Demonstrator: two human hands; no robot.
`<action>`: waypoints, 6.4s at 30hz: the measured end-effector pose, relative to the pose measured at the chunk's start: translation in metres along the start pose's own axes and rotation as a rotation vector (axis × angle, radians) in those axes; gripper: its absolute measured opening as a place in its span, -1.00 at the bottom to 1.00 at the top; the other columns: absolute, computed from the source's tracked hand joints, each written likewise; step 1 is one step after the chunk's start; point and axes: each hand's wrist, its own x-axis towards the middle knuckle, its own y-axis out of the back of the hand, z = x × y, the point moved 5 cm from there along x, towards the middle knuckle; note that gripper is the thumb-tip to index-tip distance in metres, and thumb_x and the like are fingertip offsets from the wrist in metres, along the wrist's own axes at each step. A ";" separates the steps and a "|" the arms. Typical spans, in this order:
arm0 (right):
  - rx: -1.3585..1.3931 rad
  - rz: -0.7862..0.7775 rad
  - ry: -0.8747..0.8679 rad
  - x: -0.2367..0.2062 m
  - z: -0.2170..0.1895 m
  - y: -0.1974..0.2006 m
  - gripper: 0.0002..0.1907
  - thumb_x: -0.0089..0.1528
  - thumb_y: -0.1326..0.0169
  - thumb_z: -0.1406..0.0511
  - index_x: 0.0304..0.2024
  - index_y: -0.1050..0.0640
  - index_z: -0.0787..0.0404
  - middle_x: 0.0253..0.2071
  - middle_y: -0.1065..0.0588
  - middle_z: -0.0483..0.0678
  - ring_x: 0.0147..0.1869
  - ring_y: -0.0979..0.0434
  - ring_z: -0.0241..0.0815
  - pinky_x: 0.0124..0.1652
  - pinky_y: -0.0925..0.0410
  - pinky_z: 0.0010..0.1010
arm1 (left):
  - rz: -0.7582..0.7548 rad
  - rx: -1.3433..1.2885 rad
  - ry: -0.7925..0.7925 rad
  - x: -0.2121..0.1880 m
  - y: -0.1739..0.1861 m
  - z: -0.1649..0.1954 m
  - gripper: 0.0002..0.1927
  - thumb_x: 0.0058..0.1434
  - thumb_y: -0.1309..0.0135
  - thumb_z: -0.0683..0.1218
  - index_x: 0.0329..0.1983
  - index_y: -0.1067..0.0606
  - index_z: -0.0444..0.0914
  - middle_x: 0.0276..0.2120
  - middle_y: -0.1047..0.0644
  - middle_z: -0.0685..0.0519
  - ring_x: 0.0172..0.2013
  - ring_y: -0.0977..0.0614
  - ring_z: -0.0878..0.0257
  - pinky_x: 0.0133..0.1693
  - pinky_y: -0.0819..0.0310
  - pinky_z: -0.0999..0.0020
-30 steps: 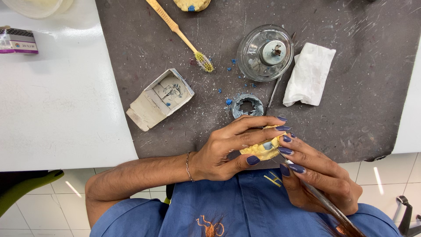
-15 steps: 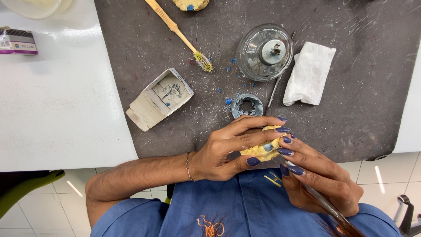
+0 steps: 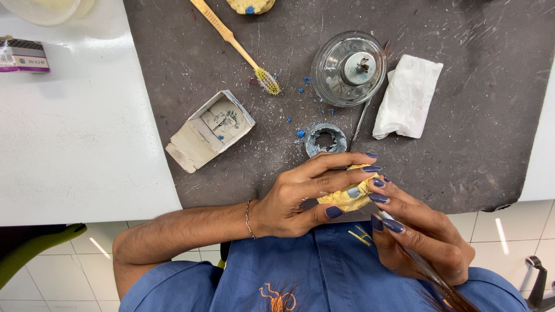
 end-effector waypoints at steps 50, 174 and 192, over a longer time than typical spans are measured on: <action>0.095 0.026 -0.118 -0.027 0.007 -0.006 -0.70 0.25 -0.18 0.44 -0.04 -0.38 0.19 -0.04 -0.51 0.12 0.27 -0.54 0.25 0.32 -0.40 0.17 | -0.014 -0.058 -0.027 -0.002 0.000 0.002 -0.54 0.53 -0.11 -0.08 0.43 -0.33 -0.19 0.46 -0.23 -0.17 0.40 -0.42 0.06 0.44 -0.51 0.25; 0.203 0.485 0.036 -0.018 0.025 -0.016 -0.76 0.31 -0.11 0.37 -0.07 -0.32 0.28 -0.06 -0.51 0.17 0.15 -0.63 0.20 0.09 -0.59 -0.16 | 0.050 -0.098 0.110 0.003 0.014 0.003 -0.47 0.42 -0.23 0.08 0.33 -0.44 -0.26 0.28 -0.48 -0.10 0.30 -0.55 0.13 0.35 -0.52 0.29; 0.629 0.257 -0.248 -0.018 0.036 -0.020 -0.81 0.44 0.01 0.31 0.00 -0.31 0.28 -0.08 -0.49 0.33 0.04 -0.65 0.14 0.04 -0.62 -0.08 | 0.024 -0.247 0.372 -0.001 0.018 0.003 -0.49 0.54 0.28 0.23 0.29 -0.19 -0.23 -0.17 -0.44 0.10 -0.19 -0.47 0.43 -0.14 -0.42 0.55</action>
